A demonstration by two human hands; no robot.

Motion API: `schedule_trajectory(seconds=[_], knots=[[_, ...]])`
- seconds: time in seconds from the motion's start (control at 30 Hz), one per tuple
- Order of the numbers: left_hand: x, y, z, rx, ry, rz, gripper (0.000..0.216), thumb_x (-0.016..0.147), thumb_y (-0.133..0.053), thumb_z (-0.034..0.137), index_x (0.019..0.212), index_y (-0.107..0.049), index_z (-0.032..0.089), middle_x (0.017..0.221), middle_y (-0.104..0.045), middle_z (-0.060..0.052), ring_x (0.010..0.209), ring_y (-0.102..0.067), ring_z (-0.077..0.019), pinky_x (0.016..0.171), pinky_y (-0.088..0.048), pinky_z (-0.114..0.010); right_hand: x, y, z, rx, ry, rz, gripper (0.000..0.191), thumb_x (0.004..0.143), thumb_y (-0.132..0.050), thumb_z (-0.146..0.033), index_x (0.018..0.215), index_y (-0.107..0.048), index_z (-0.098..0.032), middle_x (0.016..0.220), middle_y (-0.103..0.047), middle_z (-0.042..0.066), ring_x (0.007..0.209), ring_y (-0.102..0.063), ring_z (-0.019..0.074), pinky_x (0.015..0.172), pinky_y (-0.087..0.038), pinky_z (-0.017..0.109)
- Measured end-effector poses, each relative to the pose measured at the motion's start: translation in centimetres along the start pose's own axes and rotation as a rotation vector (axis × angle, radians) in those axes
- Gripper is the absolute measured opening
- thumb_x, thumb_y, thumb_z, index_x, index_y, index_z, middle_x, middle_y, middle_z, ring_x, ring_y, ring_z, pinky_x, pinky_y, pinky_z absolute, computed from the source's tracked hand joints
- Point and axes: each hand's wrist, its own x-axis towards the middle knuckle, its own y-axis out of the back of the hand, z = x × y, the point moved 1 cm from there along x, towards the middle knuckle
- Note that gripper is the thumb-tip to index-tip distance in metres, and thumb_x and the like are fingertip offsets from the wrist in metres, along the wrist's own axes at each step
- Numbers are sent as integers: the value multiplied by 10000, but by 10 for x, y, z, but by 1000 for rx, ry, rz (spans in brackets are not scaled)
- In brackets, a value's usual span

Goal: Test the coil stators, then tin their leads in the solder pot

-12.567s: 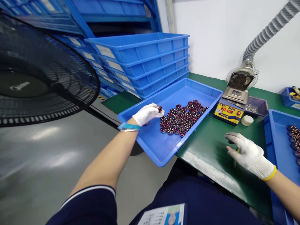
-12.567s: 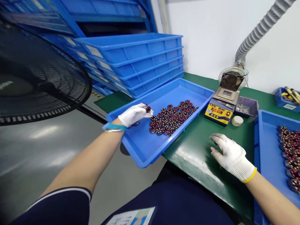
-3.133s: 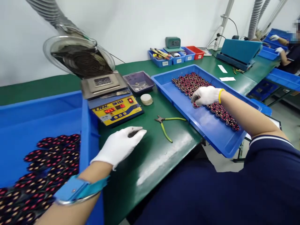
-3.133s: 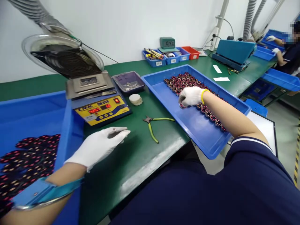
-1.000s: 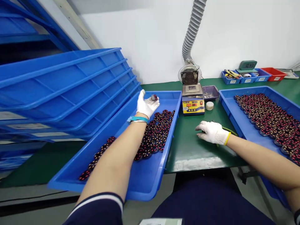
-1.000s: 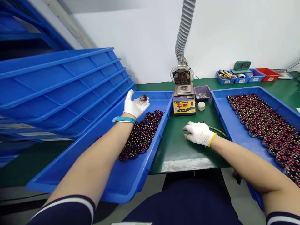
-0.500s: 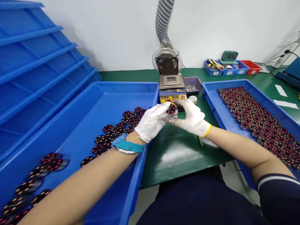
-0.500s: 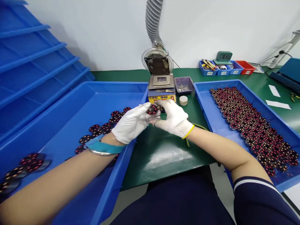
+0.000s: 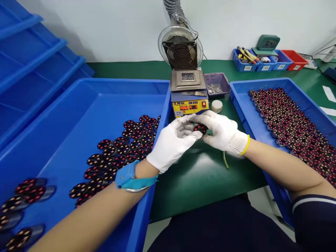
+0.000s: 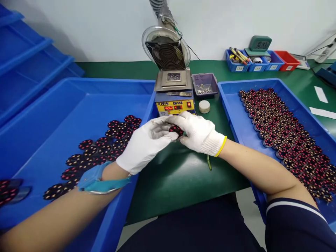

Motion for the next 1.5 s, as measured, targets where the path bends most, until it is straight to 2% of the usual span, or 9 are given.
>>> schedule_trajectory(seconds=[0.17,0.33,0.57,0.87,1.03,1.17,1.3,1.4,1.5], knots=[[2,0,0,-99,29,-14,557,688,-843,340,1164,-637,136,1149,-713,-103,1008,-691,-211,898,-579,-328,2,-12,6,412,-161,119,879,729,-631,-131,1533,-313,-290,1287,-609,56,994,-684,189,895,-592,357],[4,2,-3,-77,44,88,480,674,-854,332,1055,-636,139,1119,-731,-98,1022,-701,-219,962,-565,-351,-1,-18,7,636,-209,-9,807,715,-634,-129,1484,-414,-235,1176,-677,58,963,-697,183,893,-600,352],[8,4,-3,-48,76,172,479,656,-857,313,1047,-630,154,1105,-738,-93,1013,-710,-232,976,-561,-373,-2,-7,11,725,-317,162,711,699,-702,-175,1390,-534,-190,1119,-688,77,923,-698,193,862,-617,363],[-5,-5,4,259,-1,90,316,687,-819,352,933,-696,196,865,-758,-18,731,-709,-171,685,-582,-278,2,-22,16,751,-207,68,395,771,-641,-168,1162,-692,-195,1150,-724,42,1100,-683,206,1043,-540,391],[-13,-4,7,596,-163,219,439,717,-765,478,527,-484,199,501,-547,30,496,-530,-109,508,-444,-258,-1,-11,15,723,-269,194,392,756,-670,-179,1147,-693,-173,1109,-739,60,1014,-715,204,971,-581,363],[-14,-2,4,500,-296,233,564,603,-840,543,964,-630,165,838,-686,-36,630,-614,-146,582,-523,-282,0,-10,13,746,-256,174,389,747,-673,-195,1133,-692,-147,1088,-747,73,985,-724,211,935,-598,371],[-6,-1,-3,628,-368,37,901,702,-787,549,1453,-442,191,1378,-591,-117,1064,-669,-261,901,-552,-358,-4,-11,10,632,-226,118,399,782,-648,-172,1179,-683,-179,1151,-728,59,1054,-702,206,996,-569,386],[-7,0,-5,779,-440,36,545,779,-718,540,1215,-651,220,1147,-711,-76,1048,-675,-269,920,-520,-373,-7,-10,11,505,-188,147,384,799,-643,-169,1180,-687,-200,1167,-718,51,1073,-691,204,1013,-556,387],[-14,1,-1,793,-532,130,361,705,-773,557,755,-661,218,705,-671,-25,667,-639,-195,671,-494,-334,-8,-6,11,411,-170,209,372,793,-667,-185,1164,-693,-196,1146,-721,56,1051,-694,212,993,-562,384]])
